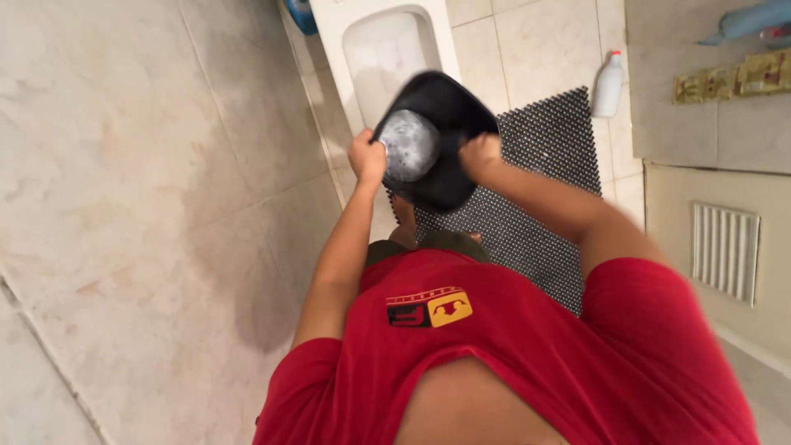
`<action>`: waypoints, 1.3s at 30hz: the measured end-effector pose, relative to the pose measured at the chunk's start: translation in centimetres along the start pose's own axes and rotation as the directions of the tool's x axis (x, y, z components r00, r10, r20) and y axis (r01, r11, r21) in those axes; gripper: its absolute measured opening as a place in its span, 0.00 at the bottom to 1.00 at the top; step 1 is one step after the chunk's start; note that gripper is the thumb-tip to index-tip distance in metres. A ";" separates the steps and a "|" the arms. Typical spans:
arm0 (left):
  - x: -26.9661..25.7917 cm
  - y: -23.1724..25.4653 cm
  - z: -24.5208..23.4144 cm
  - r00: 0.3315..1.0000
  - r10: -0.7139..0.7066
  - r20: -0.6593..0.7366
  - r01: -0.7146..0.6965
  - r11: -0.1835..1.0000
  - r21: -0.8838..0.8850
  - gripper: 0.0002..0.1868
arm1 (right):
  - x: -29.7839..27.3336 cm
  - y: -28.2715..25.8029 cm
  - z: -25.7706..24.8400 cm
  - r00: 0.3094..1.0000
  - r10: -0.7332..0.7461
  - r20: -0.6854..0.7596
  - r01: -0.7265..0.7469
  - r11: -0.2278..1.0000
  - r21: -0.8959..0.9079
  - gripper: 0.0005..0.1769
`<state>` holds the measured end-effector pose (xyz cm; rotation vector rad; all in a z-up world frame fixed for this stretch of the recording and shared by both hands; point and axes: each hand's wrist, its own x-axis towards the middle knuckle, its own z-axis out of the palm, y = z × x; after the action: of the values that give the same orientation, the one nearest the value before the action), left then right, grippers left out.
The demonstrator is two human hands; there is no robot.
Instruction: The recorder is scrubbing and rinsing a black plastic trash can in a bathroom.
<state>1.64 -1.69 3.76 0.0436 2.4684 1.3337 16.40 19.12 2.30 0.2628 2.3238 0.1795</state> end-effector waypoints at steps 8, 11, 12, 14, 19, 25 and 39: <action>-3.6 1.5 2.1 1.000 -0.012 -0.019 0.012 1.000 0.013 0.14 | 12.1 -11.2 10.8 0.998 -0.058 -0.021 0.061 0.950 0.307 0.17; -5.0 2.9 1.5 0.990 0.110 0.083 -0.112 0.994 0.014 0.17 | 14.7 -6.9 8.3 0.980 -0.004 -0.199 0.062 0.955 0.289 0.16; -5.2 3.6 1.7 0.992 0.087 0.086 -0.093 0.994 0.062 0.17 | 14.7 -4.9 7.5 0.980 0.002 -0.199 0.052 0.963 0.265 0.15; -5.4 4.5 1.6 0.994 0.060 0.091 -0.070 0.991 0.111 0.17 | 14.0 -3.0 8.0 0.981 0.006 -0.195 0.043 0.969 0.243 0.15; -2.3 1.0 2.0 0.997 -0.046 0.062 0.041 0.996 0.084 0.05 | 10.1 -4.5 13.5 0.966 0.258 0.026 -0.254 0.921 0.296 0.14; -2.2 2.5 3.8 0.993 0.114 0.036 -0.117 0.990 0.078 0.07 | 11.5 -9.9 15.8 0.959 0.034 0.281 -0.136 0.926 0.353 0.24; 1.8 -1.9 1.6 0.929 -0.286 0.234 0.336 0.917 -0.215 0.05 | -7.6 -5.2 0.9 0.992 -0.036 -0.119 0.066 0.965 0.256 0.20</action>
<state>0.64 -1.09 0.91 -0.2569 2.0220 1.4102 21.50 12.26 5.92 0.3291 2.4643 -0.1410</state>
